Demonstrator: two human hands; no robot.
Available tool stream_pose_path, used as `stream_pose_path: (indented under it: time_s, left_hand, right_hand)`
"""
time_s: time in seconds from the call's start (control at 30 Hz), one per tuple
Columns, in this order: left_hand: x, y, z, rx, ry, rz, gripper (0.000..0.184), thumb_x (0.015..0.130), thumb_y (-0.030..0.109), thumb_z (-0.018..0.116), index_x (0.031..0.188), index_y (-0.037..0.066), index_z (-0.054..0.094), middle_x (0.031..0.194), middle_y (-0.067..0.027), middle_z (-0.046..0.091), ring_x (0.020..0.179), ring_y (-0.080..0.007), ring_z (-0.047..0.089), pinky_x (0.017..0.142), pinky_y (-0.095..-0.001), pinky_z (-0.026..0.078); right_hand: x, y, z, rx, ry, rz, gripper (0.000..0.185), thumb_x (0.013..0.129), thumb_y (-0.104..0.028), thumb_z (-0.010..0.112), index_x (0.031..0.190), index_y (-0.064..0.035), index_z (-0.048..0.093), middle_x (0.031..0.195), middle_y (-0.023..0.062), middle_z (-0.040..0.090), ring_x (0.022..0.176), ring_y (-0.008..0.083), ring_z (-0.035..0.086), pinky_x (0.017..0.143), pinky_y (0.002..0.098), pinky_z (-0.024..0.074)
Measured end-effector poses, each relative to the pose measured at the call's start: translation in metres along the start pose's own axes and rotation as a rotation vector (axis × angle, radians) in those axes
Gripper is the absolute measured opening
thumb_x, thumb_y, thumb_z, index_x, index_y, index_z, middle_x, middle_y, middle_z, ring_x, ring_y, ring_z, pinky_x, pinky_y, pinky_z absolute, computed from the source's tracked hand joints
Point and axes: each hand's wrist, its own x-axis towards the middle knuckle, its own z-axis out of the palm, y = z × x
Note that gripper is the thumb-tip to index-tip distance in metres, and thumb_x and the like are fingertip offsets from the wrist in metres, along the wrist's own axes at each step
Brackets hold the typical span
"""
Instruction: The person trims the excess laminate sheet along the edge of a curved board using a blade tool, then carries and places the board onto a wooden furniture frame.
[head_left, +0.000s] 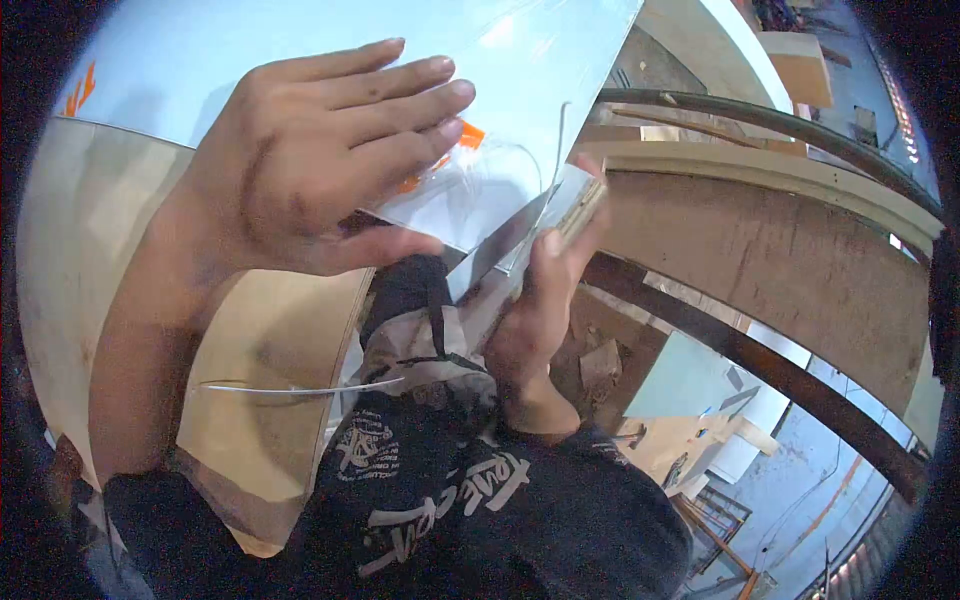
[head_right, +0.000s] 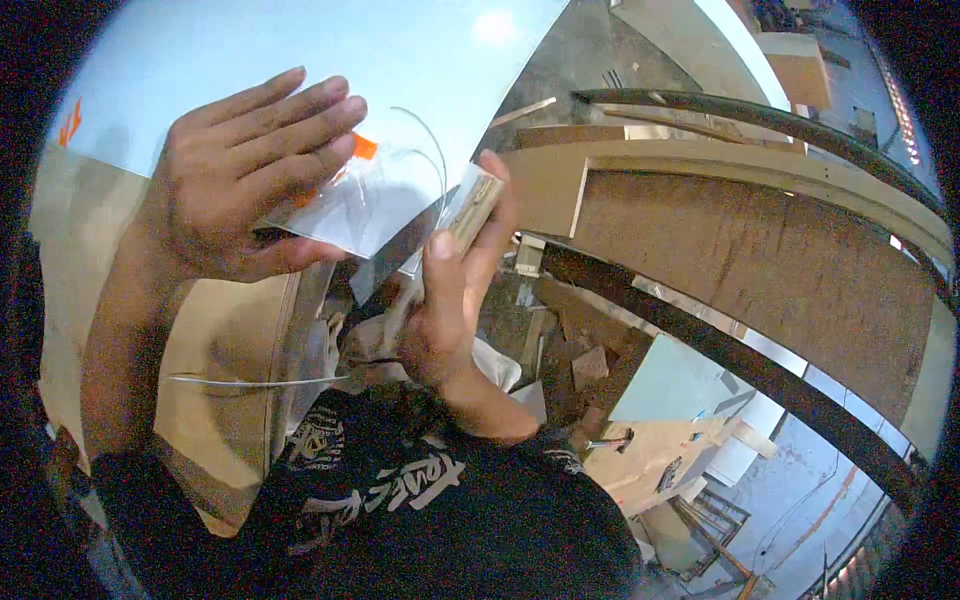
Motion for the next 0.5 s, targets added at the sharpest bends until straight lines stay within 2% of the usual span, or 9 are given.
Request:
stream_pose_path:
  time_s: [0.03, 0.13, 0.17, 0.23, 0.33, 0.4, 0.47, 0.5]
  left_hand:
    - [0.001, -0.002, 0.0, -0.014, 0.0, 0.003, 0.064, 0.084, 0.052, 0.074, 0.119, -0.001, 0.066, 0.131, -0.0186, 0.067, 0.126, -0.0356, 0.063, 0.108, -0.0521, 0.048]
    - [0.005, -0.004, 0.0, -0.031, -0.021, 0.007, 0.065, 0.085, 0.053, 0.073, 0.121, -0.001, 0.066, 0.132, -0.0189, 0.066, 0.127, -0.036, 0.062, 0.109, -0.0521, 0.048]
    - [0.005, -0.003, -0.001, -0.033, -0.031, 0.004, 0.066, 0.085, 0.053, 0.073, 0.122, -0.001, 0.065, 0.132, -0.019, 0.066, 0.127, -0.0361, 0.062, 0.109, -0.0521, 0.048]
    - [0.005, -0.002, -0.004, -0.006, -0.054, -0.008, 0.067, 0.086, 0.053, 0.072, 0.124, -0.001, 0.064, 0.133, -0.0192, 0.066, 0.127, -0.0367, 0.061, 0.109, -0.0521, 0.047]
    - [0.006, 0.007, 0.001, 0.015, -0.066, -0.026, 0.067, 0.087, 0.054, 0.07, 0.126, 0.0, 0.063, 0.133, -0.0194, 0.065, 0.127, -0.0377, 0.061, 0.108, -0.052, 0.048]
    - [0.008, 0.008, 0.003, 0.029, -0.077, -0.027, 0.067, 0.088, 0.054, 0.07, 0.127, 0.0, 0.063, 0.133, -0.0194, 0.065, 0.127, -0.0383, 0.062, 0.108, -0.052, 0.048]
    - [0.009, 0.003, -0.003, 0.037, -0.101, -0.03, 0.067, 0.089, 0.054, 0.069, 0.128, 0.0, 0.062, 0.133, -0.0194, 0.065, 0.126, -0.0387, 0.062, 0.108, -0.052, 0.048]
    - [0.009, 0.002, -0.002, 0.041, -0.094, -0.032, 0.066, 0.091, 0.057, 0.065, 0.125, 0.0, 0.065, 0.13, -0.02, 0.067, 0.125, -0.0386, 0.063, 0.107, -0.053, 0.048]
  right_hand:
    - [-0.002, 0.002, -0.003, 0.05, -0.022, 0.021, 0.08, 0.095, -0.036, 0.056, 0.158, -0.0053, 0.017, 0.15, 0.0182, 0.034, 0.138, 0.0314, 0.037, 0.116, 0.0464, 0.0283]
    - [-0.038, 0.032, -0.02, -0.18, 0.033, -0.155, 0.079, 0.095, -0.037, 0.057, 0.156, -0.0027, 0.02, 0.151, 0.0181, 0.034, 0.138, 0.0306, 0.037, 0.116, 0.0471, 0.0275]
    - [-0.048, 0.039, -0.011, -0.109, 0.182, -0.143, 0.092, 0.085, -0.047, 0.066, 0.154, -0.0033, 0.023, 0.138, 0.0179, 0.044, 0.122, 0.0255, 0.051, 0.103, 0.0427, 0.0436]
    - [-0.051, 0.028, -0.027, -0.181, 0.181, -0.05, 0.09, 0.086, -0.048, 0.065, 0.153, -0.0035, 0.024, 0.131, 0.016, 0.048, 0.108, 0.0221, 0.055, 0.092, 0.0382, 0.0485]
    - [-0.041, 0.022, -0.057, -0.152, 0.147, -0.001, 0.082, 0.09, -0.047, 0.059, 0.154, -0.0079, 0.024, 0.106, 0.0114, 0.056, 0.081, 0.0181, 0.058, 0.067, 0.0311, 0.0521]
    - [-0.026, 0.012, -0.073, -0.026, 0.102, 0.094, 0.076, 0.094, -0.045, 0.054, 0.155, -0.0105, 0.024, 0.098, 0.0115, 0.056, 0.075, 0.0191, 0.058, 0.062, 0.0313, 0.0519]
    - [-0.003, 0.022, -0.103, 0.862, -0.082, 0.455, 0.049, 0.099, -0.033, 0.048, 0.139, -0.005, 0.045, 0.093, 0.013, 0.057, 0.069, 0.0211, 0.055, 0.056, 0.0339, 0.0495]
    - [0.008, 0.042, -0.13, 1.063, 0.064, 0.663, 0.043, 0.101, -0.034, 0.045, 0.133, -0.0056, 0.05, 0.09, 0.0125, 0.057, 0.072, 0.0221, 0.056, 0.06, 0.0351, 0.0487]
